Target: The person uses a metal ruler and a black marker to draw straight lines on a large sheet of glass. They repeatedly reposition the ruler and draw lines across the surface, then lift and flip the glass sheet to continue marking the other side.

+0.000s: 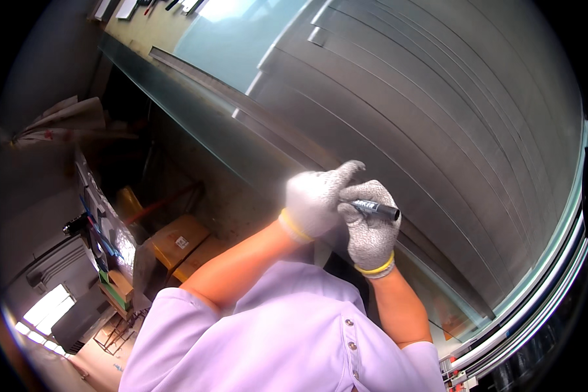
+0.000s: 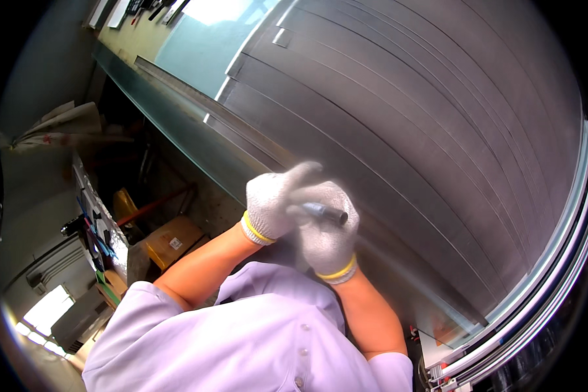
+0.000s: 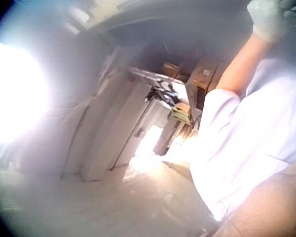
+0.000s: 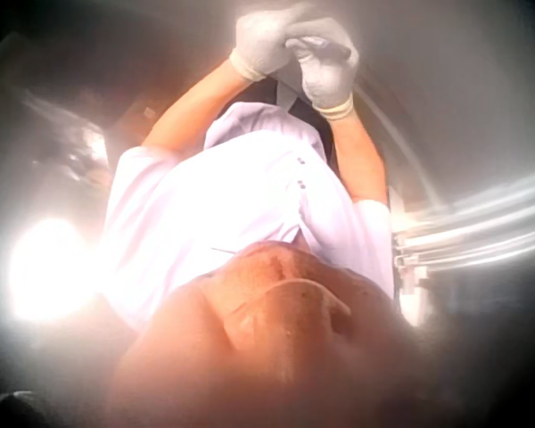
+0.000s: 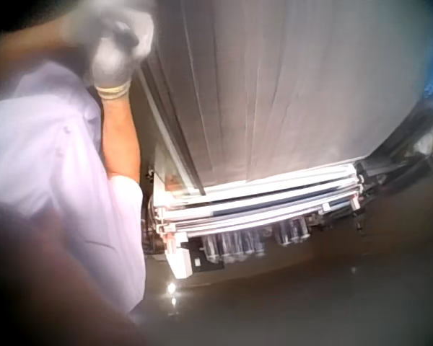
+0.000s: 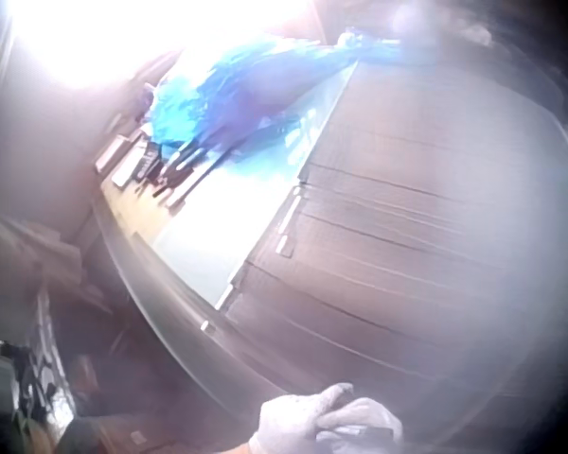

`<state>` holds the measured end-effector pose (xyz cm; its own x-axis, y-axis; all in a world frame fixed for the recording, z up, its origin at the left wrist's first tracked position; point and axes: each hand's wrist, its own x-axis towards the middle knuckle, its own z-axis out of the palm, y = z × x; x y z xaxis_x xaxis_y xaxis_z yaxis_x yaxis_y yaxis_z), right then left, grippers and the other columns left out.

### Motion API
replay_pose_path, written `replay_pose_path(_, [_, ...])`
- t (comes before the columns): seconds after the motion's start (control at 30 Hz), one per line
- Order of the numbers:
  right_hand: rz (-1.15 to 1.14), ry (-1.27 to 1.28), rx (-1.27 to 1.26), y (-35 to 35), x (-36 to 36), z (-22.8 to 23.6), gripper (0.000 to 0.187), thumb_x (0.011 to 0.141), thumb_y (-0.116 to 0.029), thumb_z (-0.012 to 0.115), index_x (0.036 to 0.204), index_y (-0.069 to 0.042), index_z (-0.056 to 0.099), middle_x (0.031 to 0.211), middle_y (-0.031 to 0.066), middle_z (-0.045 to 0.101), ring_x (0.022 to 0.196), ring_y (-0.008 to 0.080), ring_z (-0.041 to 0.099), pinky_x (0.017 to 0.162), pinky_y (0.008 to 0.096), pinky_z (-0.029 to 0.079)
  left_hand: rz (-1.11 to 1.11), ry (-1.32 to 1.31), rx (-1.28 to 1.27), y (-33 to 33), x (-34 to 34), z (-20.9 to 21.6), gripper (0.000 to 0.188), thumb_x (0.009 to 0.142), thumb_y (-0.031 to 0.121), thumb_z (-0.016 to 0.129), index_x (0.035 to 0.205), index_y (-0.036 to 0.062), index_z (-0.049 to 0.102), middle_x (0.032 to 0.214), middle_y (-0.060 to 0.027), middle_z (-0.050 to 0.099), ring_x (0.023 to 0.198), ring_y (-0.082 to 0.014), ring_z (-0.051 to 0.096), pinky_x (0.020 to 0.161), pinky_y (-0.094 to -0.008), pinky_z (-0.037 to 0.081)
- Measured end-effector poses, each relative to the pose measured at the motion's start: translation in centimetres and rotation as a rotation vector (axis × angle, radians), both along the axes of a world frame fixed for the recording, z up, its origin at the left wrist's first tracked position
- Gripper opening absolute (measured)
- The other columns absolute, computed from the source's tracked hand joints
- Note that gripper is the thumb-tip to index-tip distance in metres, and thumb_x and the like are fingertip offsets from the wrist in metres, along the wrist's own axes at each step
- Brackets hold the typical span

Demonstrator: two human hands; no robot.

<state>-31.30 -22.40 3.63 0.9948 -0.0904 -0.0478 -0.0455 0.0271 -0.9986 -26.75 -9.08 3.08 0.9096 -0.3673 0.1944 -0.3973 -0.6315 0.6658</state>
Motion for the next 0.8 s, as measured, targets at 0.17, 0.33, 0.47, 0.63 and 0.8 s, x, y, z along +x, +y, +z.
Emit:
replay_pose_path(0.17, [-0.427, -0.031, 0.064, 2.9, 7.2, 0.5, 0.011, 0.091, -0.004, 0.073, 0.098, 0.001, 0.066, 0.090, 0.0040, 0.065, 0.084, 0.0122, 0.061, 0.079, 0.0272, 0.051, 0.310, -0.090, 0.149, 7.6, 0.8, -3.4, 0.017, 0.081, 0.004, 0.075, 0.097, 0.0065, 0.070, 0.077, -0.0123, 0.069, 0.065, -0.0305, 0.067, 0.061, -0.0378, 0.053])
replay_pose_path(0.33, [-0.145, -0.013, 0.086, 9.0, 12.9, -3.3, 0.012, 0.085, 0.000, 0.074, 0.096, 0.001, 0.070, 0.085, 0.0077, 0.071, 0.076, 0.0128, 0.067, 0.070, 0.0272, 0.054, 0.121, -0.186, 0.140, 9.5, 1.2, -4.2, 0.015, 0.075, 0.009, 0.076, 0.087, 0.0077, 0.068, 0.066, -0.0083, 0.060, 0.057, -0.0279, 0.060, 0.054, -0.0386, 0.044])
replay_pose_path(0.47, [-0.100, -0.048, -0.011, 11.4, 14.8, -3.8, 0.011, 0.086, -0.005, 0.075, 0.095, 0.000, 0.070, 0.081, 0.0109, 0.071, 0.073, 0.0180, 0.071, 0.069, 0.0292, 0.055, 0.079, -0.151, 0.190, 9.9, 1.1, -4.0, 0.020, 0.071, 0.012, 0.076, 0.089, 0.0083, 0.068, 0.068, -0.0075, 0.061, 0.057, -0.0272, 0.060, 0.053, -0.0387, 0.044])
replay_pose_path(0.63, [-0.073, -0.069, -0.067, 12.3, 15.5, -4.2, 0.011, 0.087, -0.007, 0.075, 0.095, -0.002, 0.070, 0.080, 0.0115, 0.072, 0.072, 0.0183, 0.071, 0.067, 0.0302, 0.055, 0.072, -0.198, 0.168, 10.5, 0.6, -5.2, 0.026, 0.069, 0.016, 0.076, 0.093, 0.0071, 0.069, 0.070, -0.0062, 0.061, 0.056, -0.0261, 0.058, 0.053, -0.0381, 0.043])
replay_pose_path(0.8, [-0.044, -0.085, -0.130, 11.9, 15.7, -3.6, 0.010, 0.087, -0.009, 0.075, 0.092, -0.002, 0.069, 0.077, 0.0117, 0.070, 0.069, 0.0190, 0.070, 0.065, 0.0309, 0.054, 0.069, -0.204, 0.191, 10.4, 0.6, -5.2, 0.025, 0.070, 0.015, 0.076, 0.092, 0.0073, 0.069, 0.068, -0.0058, 0.061, 0.056, -0.0257, 0.058, 0.052, -0.0375, 0.043])
